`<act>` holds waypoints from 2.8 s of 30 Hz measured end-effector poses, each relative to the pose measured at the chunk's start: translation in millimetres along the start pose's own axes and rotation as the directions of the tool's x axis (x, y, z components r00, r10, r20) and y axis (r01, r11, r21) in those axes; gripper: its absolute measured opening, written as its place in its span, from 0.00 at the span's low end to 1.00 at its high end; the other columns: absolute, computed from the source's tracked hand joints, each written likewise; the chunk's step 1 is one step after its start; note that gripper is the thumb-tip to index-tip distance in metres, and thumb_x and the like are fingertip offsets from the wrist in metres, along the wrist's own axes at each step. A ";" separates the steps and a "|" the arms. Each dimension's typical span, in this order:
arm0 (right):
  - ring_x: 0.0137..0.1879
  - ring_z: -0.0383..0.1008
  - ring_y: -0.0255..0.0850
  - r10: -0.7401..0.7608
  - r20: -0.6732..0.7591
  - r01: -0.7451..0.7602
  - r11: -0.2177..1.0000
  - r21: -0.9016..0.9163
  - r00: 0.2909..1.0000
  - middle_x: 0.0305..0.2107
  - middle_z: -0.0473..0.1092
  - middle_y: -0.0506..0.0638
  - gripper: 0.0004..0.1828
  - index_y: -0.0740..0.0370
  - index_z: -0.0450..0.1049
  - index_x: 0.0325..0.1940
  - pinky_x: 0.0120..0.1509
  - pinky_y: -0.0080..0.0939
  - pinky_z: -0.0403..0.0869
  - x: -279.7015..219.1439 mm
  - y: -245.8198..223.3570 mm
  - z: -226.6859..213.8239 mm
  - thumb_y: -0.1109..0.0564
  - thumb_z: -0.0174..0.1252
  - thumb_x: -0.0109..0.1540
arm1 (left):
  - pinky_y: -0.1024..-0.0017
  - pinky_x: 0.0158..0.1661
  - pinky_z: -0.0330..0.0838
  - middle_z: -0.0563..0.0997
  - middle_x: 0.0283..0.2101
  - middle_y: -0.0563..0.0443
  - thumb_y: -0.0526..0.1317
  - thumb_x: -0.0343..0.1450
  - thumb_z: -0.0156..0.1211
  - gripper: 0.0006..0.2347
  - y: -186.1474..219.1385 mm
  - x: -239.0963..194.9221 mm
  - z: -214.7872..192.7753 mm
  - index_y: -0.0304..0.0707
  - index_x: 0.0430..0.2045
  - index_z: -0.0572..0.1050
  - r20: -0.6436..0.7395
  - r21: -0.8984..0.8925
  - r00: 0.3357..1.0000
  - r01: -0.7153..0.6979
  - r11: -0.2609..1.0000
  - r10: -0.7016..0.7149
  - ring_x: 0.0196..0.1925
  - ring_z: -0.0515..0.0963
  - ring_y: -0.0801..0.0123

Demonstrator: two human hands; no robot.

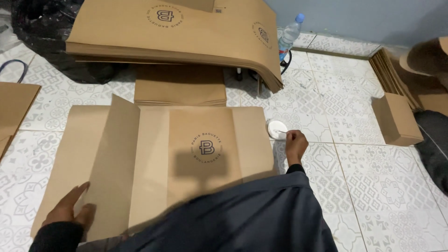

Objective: The person sits on the floor and assembles flat paper bags by folding the side flaps inward and securing them with adhesive tape. They repeat this process for multiple bags, using a tape dispenser to apply tape along the center seam of each bag.

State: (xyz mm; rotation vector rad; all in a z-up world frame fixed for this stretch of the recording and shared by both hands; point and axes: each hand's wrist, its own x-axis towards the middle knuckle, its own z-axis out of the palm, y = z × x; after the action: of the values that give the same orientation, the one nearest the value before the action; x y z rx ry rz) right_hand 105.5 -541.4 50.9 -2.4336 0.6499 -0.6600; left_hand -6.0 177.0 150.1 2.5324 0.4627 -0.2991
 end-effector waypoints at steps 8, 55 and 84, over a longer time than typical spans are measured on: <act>0.26 0.70 0.37 0.484 0.027 -0.471 0.836 0.283 0.875 0.16 0.71 0.48 0.22 0.59 0.72 0.18 0.40 0.43 0.72 -12.8 -18.9 -14.5 0.53 0.64 0.66 | 0.33 0.67 0.34 0.48 0.79 0.61 0.47 0.61 0.54 0.38 -19.6 5.9 47.1 0.77 0.70 0.49 -0.172 0.404 0.985 0.073 0.912 -0.002 0.77 0.52 0.57; 0.32 0.74 0.30 -0.149 0.381 0.005 0.935 0.354 0.912 0.25 0.76 0.41 0.05 0.53 0.81 0.33 0.42 0.31 0.72 -59.1 -348.2 183.7 0.59 0.61 0.63 | 0.31 0.69 0.28 0.27 0.78 0.41 0.57 0.73 0.52 0.35 88.9 10.0 160.5 0.59 0.74 0.43 0.490 0.259 0.755 -0.604 0.754 0.436 0.77 0.26 0.36; 0.39 0.80 0.34 -0.317 0.261 0.260 0.938 0.229 0.912 0.34 0.81 0.42 0.04 0.51 0.82 0.34 0.50 0.35 0.76 -56.4 -338.4 211.3 0.59 0.64 0.62 | 0.28 0.68 0.31 0.30 0.78 0.37 0.55 0.72 0.57 0.35 89.9 10.2 158.7 0.57 0.72 0.47 0.458 0.260 0.755 -0.619 0.741 0.470 0.77 0.30 0.31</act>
State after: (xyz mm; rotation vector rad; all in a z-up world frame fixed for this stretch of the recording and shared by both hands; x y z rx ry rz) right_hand 285.2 -181.9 78.8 -2.3993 0.0986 -0.4321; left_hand 19.5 21.3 58.1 2.7590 -0.5702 -0.6677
